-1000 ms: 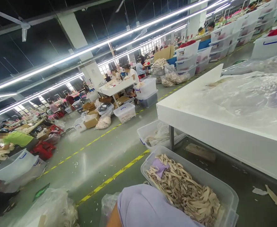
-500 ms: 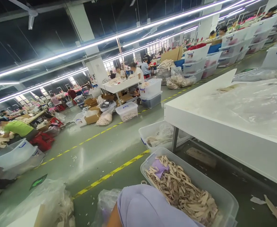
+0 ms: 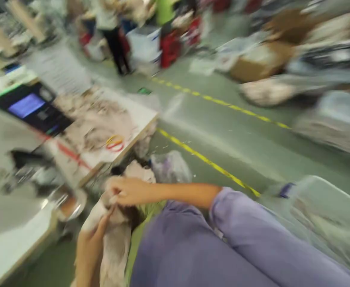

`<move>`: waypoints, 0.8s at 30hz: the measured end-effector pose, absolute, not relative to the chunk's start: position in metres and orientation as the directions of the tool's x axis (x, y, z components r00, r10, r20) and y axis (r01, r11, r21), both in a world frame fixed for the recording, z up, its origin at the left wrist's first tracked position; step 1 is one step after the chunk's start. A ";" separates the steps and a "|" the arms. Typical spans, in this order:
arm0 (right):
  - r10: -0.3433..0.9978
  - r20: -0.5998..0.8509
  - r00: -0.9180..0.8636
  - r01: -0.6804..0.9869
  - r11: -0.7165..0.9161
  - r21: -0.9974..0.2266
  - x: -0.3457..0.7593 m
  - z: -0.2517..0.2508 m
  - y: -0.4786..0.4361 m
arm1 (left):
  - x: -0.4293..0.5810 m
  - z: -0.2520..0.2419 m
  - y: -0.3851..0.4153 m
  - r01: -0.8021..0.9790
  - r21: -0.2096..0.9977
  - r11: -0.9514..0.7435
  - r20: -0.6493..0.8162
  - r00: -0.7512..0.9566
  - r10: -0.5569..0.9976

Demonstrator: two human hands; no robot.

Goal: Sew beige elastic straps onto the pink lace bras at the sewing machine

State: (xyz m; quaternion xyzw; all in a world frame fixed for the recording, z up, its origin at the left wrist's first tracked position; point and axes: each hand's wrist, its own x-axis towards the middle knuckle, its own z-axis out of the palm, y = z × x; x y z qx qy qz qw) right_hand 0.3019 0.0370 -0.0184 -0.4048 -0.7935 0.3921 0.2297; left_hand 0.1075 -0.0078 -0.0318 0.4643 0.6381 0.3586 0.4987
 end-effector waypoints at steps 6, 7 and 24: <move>0.715 0.054 -0.697 0.347 0.402 -0.847 0.251 -0.052 0.054 | 0.055 -0.037 -0.045 0.216 0.918 0.334 -0.293 -0.202 0.935; 0.701 0.050 -0.712 0.345 0.410 -0.844 0.249 -0.052 0.053 | 0.056 -0.037 -0.045 0.215 0.921 0.325 -0.286 -0.192 0.939; 0.592 -0.071 -0.803 0.315 0.320 -0.893 0.234 -0.055 0.064 | 0.049 -0.034 -0.028 0.413 0.861 0.296 -0.304 -0.049 0.952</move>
